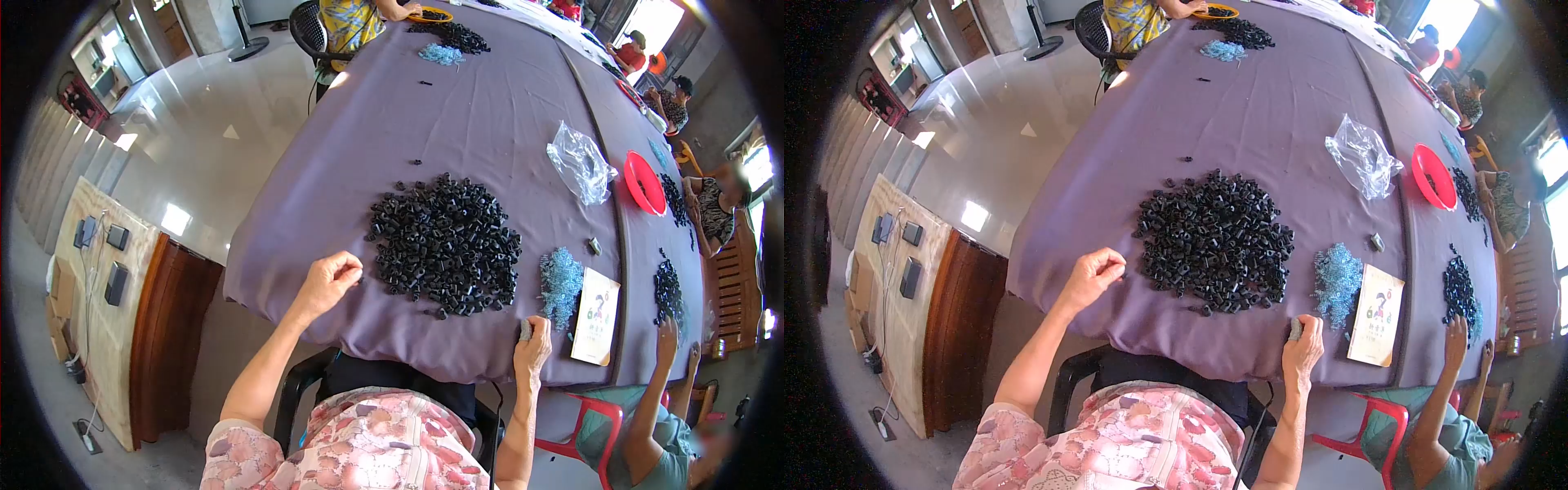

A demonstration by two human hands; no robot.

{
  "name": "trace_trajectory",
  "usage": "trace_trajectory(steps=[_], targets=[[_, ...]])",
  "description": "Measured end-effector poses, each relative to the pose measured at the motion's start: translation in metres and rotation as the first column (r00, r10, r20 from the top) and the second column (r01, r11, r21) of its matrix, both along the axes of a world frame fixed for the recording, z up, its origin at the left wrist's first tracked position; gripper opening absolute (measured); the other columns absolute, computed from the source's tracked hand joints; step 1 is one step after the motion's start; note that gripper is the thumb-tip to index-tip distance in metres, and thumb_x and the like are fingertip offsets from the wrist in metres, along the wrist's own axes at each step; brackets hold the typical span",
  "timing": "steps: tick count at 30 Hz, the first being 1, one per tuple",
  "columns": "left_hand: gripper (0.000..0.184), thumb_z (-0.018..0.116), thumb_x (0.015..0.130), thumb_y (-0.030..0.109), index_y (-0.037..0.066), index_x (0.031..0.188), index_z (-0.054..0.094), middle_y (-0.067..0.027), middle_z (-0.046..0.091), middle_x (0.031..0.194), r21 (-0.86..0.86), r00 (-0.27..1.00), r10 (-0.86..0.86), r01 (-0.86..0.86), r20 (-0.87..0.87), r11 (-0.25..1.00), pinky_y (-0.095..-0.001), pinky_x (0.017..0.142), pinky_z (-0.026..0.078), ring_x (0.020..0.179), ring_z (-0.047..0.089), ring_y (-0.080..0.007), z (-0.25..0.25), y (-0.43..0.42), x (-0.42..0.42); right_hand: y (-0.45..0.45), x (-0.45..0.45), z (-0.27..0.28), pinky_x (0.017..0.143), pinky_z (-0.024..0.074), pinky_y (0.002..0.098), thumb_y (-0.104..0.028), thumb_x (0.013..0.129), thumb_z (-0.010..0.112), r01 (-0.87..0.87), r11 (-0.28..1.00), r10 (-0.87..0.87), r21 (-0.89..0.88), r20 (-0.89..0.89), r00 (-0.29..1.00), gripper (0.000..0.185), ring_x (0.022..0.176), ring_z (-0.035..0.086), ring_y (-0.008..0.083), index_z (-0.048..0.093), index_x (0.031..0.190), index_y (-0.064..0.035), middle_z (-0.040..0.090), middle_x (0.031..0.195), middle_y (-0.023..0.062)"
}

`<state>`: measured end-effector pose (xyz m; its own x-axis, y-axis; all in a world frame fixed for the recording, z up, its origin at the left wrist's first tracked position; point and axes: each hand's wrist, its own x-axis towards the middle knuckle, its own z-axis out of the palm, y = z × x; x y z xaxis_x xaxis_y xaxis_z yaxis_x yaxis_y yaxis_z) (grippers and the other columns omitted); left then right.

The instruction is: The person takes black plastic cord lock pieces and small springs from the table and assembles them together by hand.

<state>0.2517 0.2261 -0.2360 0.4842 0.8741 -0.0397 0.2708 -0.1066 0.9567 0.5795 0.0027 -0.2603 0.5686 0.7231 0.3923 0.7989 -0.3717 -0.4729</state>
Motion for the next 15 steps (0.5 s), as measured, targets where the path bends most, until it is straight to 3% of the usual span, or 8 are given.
trace_trajectory(steps=[1, 4, 7, 10, 13, 15], targets=[[0.007, 0.06, 0.085, 0.009, 0.002, 0.087, 0.06, -0.0005, 0.06, 0.068, 0.04, 0.999, 0.018, -0.016, -0.031, 0.999, -0.0236, 0.058, 0.045, 0.063, 0.054, -0.0061, 0.001, 0.004, -0.002, 0.0, -0.001, 0.001, 0.066, 0.0427, 0.0429, 0.004, 0.077, 0.052, -0.003, 1.0, 0.003, -0.004, 0.014, 1.0, 0.016, 0.079, 0.054, 0.0366, 0.051, 0.091, -0.0043, 0.053, 0.084, 0.0148], [0.011, 0.061, 0.085, 0.008, 0.002, 0.094, 0.061, 0.0007, 0.058, 0.068, 0.159, 0.941, -0.012, 0.07, -0.338, 0.985, -0.0237, 0.056, 0.044, 0.062, 0.054, -0.0066, -0.001, 0.015, -0.008, 0.002, -0.006, 0.004, 0.066, 0.0424, 0.0428, 0.005, 0.076, 0.053, -0.009, 1.0, 0.01, -0.002, 0.052, 0.999, 0.017, 0.078, 0.054, 0.0363, 0.051, 0.091, -0.004, 0.052, 0.084, 0.0146], [0.016, 0.062, 0.084, 0.009, 0.003, 0.099, 0.062, -0.0004, 0.058, 0.065, 0.103, 0.976, 0.08, -0.06, -0.201, 0.993, -0.0236, 0.055, 0.043, 0.06, 0.053, -0.0065, -0.013, 0.017, -0.007, 0.001, -0.007, 0.002, 0.065, 0.0421, 0.043, 0.005, 0.075, 0.053, -0.011, 1.0, 0.009, 0.021, 0.074, 0.997, 0.018, 0.077, 0.053, 0.0365, 0.051, 0.091, -0.0037, 0.052, 0.084, 0.0146], [0.017, 0.062, 0.084, 0.009, 0.003, 0.1, 0.062, 0.0001, 0.058, 0.066, 0.166, 0.964, 0.104, -0.064, -0.243, 0.984, -0.024, 0.053, 0.042, 0.058, 0.052, -0.0065, -0.012, 0.015, -0.006, 0.001, -0.007, -0.001, 0.065, 0.0417, 0.0436, 0.007, 0.074, 0.051, -0.009, 1.0, 0.007, 0.022, 0.09, 0.996, 0.02, 0.077, 0.053, 0.0372, 0.05, 0.091, -0.0036, 0.052, 0.084, 0.0152], [0.017, 0.063, 0.083, 0.011, 0.002, 0.098, 0.063, -0.0038, 0.061, 0.064, 0.163, 0.981, 0.127, -0.104, -0.144, 0.981, -0.0244, 0.052, 0.044, 0.056, 0.054, -0.0076, -0.019, 0.015, -0.01, 0.0, -0.006, -0.004, 0.065, 0.0414, 0.0443, 0.009, 0.073, 0.049, 0.0, 1.0, -0.003, 0.026, 0.089, 0.996, 0.023, 0.077, 0.053, 0.0381, 0.05, 0.092, -0.0033, 0.051, 0.083, 0.0159], [0.014, 0.062, 0.085, 0.01, 0.003, 0.096, 0.063, -0.0014, 0.06, 0.065, 0.083, 0.985, 0.171, -0.172, 0.015, 0.982, -0.0217, 0.05, 0.042, 0.056, 0.053, -0.0055, -0.026, 0.014, -0.013, 0.0, -0.006, -0.005, 0.065, 0.0412, 0.0448, 0.01, 0.072, 0.047, 0.002, 1.0, -0.005, 0.031, 0.085, 0.996, 0.024, 0.077, 0.052, 0.0387, 0.05, 0.092, -0.0031, 0.051, 0.083, 0.0164]])
